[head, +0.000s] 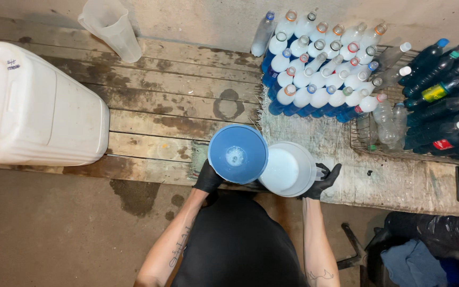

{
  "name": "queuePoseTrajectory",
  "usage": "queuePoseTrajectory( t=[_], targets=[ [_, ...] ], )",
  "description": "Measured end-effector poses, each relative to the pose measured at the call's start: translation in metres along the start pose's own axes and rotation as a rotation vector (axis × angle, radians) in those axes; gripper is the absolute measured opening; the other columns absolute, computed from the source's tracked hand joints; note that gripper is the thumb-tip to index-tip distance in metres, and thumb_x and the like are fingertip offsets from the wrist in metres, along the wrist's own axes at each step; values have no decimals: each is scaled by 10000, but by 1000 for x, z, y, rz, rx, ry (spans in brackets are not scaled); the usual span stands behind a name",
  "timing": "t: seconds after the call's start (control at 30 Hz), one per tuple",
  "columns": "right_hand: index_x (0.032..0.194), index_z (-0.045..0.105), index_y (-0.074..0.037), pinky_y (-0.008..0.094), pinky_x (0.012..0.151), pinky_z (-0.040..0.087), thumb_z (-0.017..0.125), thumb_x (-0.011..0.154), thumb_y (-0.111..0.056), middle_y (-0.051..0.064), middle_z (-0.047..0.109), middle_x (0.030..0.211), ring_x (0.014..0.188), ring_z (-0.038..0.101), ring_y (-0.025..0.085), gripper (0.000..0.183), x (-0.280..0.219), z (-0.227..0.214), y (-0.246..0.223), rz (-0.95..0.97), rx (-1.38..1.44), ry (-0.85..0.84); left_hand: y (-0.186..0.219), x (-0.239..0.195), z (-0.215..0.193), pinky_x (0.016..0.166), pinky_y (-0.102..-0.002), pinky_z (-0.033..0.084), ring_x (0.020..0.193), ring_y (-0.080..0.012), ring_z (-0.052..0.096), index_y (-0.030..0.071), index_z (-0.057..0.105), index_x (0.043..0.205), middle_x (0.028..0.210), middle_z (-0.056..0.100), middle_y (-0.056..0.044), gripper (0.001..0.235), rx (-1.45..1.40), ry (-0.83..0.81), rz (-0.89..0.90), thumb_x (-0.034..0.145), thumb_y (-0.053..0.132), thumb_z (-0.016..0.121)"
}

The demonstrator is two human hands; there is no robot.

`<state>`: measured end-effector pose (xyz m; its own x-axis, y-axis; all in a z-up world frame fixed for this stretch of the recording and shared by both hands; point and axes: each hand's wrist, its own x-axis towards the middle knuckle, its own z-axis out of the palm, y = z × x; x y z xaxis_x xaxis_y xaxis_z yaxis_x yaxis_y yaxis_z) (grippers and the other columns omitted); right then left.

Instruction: The person fills bottles with blue liquid from a jug using a funnel and a measuring cup.

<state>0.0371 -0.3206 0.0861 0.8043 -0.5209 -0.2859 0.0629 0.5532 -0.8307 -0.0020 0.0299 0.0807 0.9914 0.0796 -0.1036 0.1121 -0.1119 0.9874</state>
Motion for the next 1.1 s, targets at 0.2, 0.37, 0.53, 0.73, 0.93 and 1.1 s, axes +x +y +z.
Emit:
queuePoseTrajectory(
  t=[0.2, 0.37, 0.53, 0.73, 0.93, 1.1],
  targets=[
    [1568, 362, -14, 466, 670, 523, 685, 1038, -159, 309, 572, 1254, 815, 605, 356, 637, 19, -27, 88, -1287, -694, -94, -21, -2, 3, 963, -550, 571, 1080, -506, 627, -34, 755, 1097, 1045, 717, -323, 344, -41, 13, -34, 796, 107, 842],
    [1085, 411, -217, 362, 665, 409, 533, 1009, -549, 118, 578, 765, 676, 557, 248, 362, 19, -37, 86, -225, -110, -104, -24, -2, -3, 953, -530, 578, 1077, -480, 638, -4, 760, 1101, 1044, 724, -291, 347, 15, 15, -28, 791, 126, 848],
    [583, 587, -149, 179, 537, 391, 428, 1006, -708, 65, 600, 565, 467, 591, 170, 719, 7, -13, 55, 160, -7, -83, -42, -7, -2, 942, -510, 584, 1073, -453, 649, 25, 765, 1104, 1044, 732, -260, 350, 67, 6, -33, 787, 145, 853],
    [874, 797, -174, 180, 751, 555, 475, 999, -742, 5, 750, 796, 751, 733, 141, 664, 12, -10, 25, 226, -243, -168, -52, -16, -12, 930, -486, 592, 1070, -421, 662, 61, 771, 1108, 1043, 741, -223, 355, 128, -12, -31, 781, 167, 860],
    [1065, 623, -213, 343, 1078, 365, 341, 1164, -461, 17, 620, 1060, 1097, 548, 199, 388, -33, 59, -55, -333, -968, -375, -69, -14, -12, 918, -462, 600, 1066, -389, 675, 97, 777, 1112, 1043, 750, -185, 360, 183, -31, -17, 776, 189, 867],
    [1026, 712, -156, 386, 882, 519, 489, 1128, -332, 61, 702, 816, 787, 638, 208, 302, -81, 130, -70, -185, -1045, -623, -85, -5, -5, 908, -443, 607, 1063, -363, 686, 126, 782, 1116, 1042, 758, -154, 365, 232, -41, -2, 771, 208, 873]
  ],
)
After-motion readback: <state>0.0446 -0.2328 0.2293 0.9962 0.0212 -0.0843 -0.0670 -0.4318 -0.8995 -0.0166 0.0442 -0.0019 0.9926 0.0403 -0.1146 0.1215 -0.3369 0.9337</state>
